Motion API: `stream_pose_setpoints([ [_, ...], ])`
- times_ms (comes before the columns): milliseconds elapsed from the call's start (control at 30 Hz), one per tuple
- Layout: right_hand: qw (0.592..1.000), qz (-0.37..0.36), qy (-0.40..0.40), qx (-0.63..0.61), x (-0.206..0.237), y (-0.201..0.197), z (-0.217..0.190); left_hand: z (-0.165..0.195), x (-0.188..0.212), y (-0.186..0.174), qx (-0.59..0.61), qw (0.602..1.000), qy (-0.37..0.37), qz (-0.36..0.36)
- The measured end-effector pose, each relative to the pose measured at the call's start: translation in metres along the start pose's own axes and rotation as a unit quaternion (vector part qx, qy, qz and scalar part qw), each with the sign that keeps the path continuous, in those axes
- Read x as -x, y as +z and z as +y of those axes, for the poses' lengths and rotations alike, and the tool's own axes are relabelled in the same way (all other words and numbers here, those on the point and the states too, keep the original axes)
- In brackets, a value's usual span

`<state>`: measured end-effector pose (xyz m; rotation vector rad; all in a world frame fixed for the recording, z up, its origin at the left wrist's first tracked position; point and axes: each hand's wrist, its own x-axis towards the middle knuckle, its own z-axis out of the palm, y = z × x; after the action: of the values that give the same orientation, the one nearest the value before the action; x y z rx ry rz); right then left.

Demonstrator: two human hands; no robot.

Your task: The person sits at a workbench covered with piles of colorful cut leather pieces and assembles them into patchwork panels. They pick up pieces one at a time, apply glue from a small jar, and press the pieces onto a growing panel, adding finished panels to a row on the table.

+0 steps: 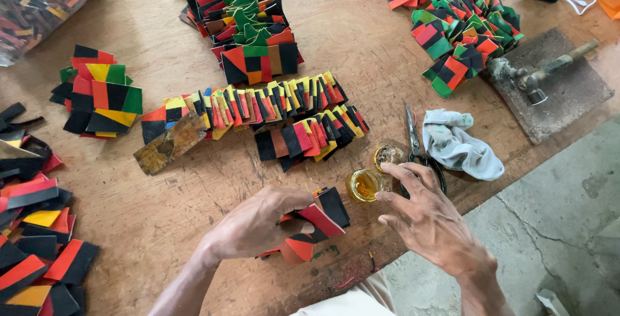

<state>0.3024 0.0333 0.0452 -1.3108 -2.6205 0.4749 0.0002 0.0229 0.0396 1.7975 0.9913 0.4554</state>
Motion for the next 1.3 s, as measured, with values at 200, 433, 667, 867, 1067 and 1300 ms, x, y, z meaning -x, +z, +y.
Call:
stream_pose_setpoints([
  [200, 0.997, 0.077, -0.014, -0.019, 0.004, -0.01, -0.002, -0.007, -0.001, -0.004, 0.057, 0.998, -0.019, 0.023],
  [433, 0.992, 0.122, 0.002, -0.03, 0.002, -0.015, -0.006, -0.028, -0.006, -0.004, 0.238, 0.97, -0.016, 0.053],
  [667, 0.983, 0.182, 0.001, -0.03, 0.007, -0.016, -0.007, -0.048, -0.004, -0.001, 0.31, 0.95, 0.029, 0.038],
  [867, 0.967, 0.237, 0.019, -0.092, 0.004, -0.006, -0.007, -0.057, -0.017, 0.007, 0.443, 0.889, 0.021, 0.116],
  [1067, 0.96, 0.247, -0.019, -0.13, -0.008, 0.012, -0.008, -0.047, -0.037, 0.012, 0.509, 0.843, 0.04, 0.17],
  [1300, 0.942, 0.21, -0.067, -0.253, -0.023, 0.026, -0.01, -0.045, -0.046, 0.021, 0.489, 0.858, 0.041, 0.149],
])
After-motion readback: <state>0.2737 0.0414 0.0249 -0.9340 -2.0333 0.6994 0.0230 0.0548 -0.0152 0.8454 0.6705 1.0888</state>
